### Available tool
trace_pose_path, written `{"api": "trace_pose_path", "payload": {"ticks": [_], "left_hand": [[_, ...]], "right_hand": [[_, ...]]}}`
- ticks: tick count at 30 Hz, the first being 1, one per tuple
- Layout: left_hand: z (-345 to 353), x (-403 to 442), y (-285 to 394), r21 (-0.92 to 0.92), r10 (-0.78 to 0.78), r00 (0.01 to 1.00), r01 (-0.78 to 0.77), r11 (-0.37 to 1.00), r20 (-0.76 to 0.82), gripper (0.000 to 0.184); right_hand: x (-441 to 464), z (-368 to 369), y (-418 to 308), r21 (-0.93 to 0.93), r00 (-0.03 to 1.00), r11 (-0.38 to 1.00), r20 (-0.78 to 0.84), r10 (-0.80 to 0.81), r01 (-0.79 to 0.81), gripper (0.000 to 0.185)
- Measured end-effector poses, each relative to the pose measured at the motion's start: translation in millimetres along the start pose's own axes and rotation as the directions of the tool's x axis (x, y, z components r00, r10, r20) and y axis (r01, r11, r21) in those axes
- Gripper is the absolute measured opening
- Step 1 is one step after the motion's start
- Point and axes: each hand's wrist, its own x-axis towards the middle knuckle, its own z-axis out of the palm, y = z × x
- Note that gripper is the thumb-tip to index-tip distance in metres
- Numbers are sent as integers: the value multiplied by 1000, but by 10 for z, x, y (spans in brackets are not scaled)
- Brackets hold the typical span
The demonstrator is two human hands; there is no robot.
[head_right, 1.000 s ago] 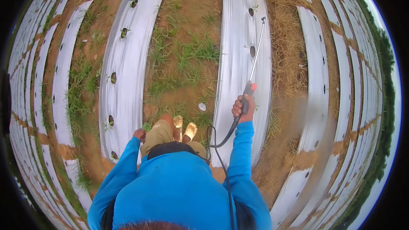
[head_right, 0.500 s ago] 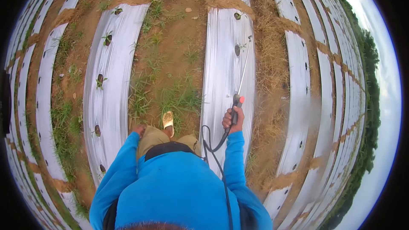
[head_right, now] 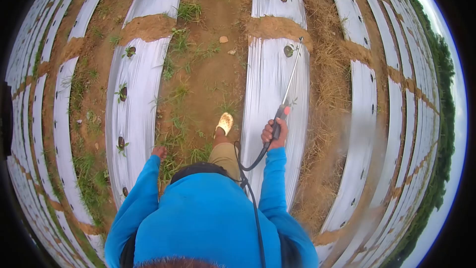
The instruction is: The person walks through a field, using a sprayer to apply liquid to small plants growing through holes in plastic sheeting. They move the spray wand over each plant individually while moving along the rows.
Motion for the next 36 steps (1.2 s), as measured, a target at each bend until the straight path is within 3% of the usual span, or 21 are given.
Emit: {"api": "trace_pose_path", "payload": {"ticks": [2, 4, 5, 7, 8, 10, 12, 17, 19, 20, 22, 23, 25, 27, 30, 32, 36], "left_hand": [[136, 113, 105, 25, -21, 1000, 21, 999, -4, 24], [166, 357, 247, 500, 201, 975, -220, 837, 92, 31], [146, 386, 522, 509, 202, 976, -216, 833, 84, 31], [345, 334, 1039, 385, 605, 789, -594, 706, 106, 36], [456, 201, 1630, 257, 329, 943, -331, 908, 53, 36], [576, 241, 2447, 276, 226, 974, -213, 937, -15, 33], [647, 568, 2966, -38, 143, 989, -141, 989, 37, 25], [887, 1476, 4244, -197, 186, 981, -173, 965, 46, 16], [965, 2131, 4481, -305, 32, 996, -5, 952, 83, 17], [989, 2412, 4569, -306, 39, 995, -8, 952, 95, 17], [982, 2908, 4920, 0, -170, 972, 172, 985, 160, 14], [940, 3058, 5179, 4, -172, 968, 174, 985, 180, 14], [1006, 3250, 5727, 79, 40, 972, -60, 995, 231, 18], [1027, 2958, 6879, 20, 9, 986, -12, 1000, 169, 19], [1033, 3063, 8219, -117, 112, 984, -95, 989, 142, 21], [1066, 3283, 8878, -178, 285, 948, -258, 950, 144, 23], [1184, 4022, 9676, -180, 253, 960, -229, 957, 121, 23]], "right_hand": [[295, 280, -370, 50, 999, 998, 17, 38, -39, 31], [622, 556, -775, 38, 999, 999, 36, 38, -39, 29], [787, 708, -947, 10, 998, 999, 45, 38, -38, 27], [1104, 1030, -1239, -11, 1000, 1000, 20, 23, -23, 28], [1291, 1158, -1378, -30, 1000, 1000, 10, 6, -5, 29], [1667, 1407, -1608, -87, 999, 996, -24, -33, 31, 29], [2072, 1578, -1770, -106, 999, 993, -25, -47, 44, 29], [3161, 2071, -2215, -123, 999, 992, -4, -37, 37, 28], [3640, 2342, -2411, -95, 1000, 995, 13, -2, 3, 29], [3895, 2451, -2509, -88, 999, 996, 38, 10, -7, 29], [4379, 2819, -2709, -96, 1000, 995, 1, -7, 7, 28], [4524, 3000, -2808, -102, 999, 995, -48, -6, 2, 27], [4840, 3411, -3050, -62, 1000, 998, 14, -7, 8, 28], [5179, 3722, -3334, 23, 997, 1000, 69, -15, 14, 31], [5716, 4189, -3681, 5, 994, 998, 84, -66, 66, 29], [6121, 4403, -3889, -1, 996, 998, 62, -64, 65, 29], [6922, 4728, -4343, -22, 999, 1000, 42, -17, 18, 28]]}}
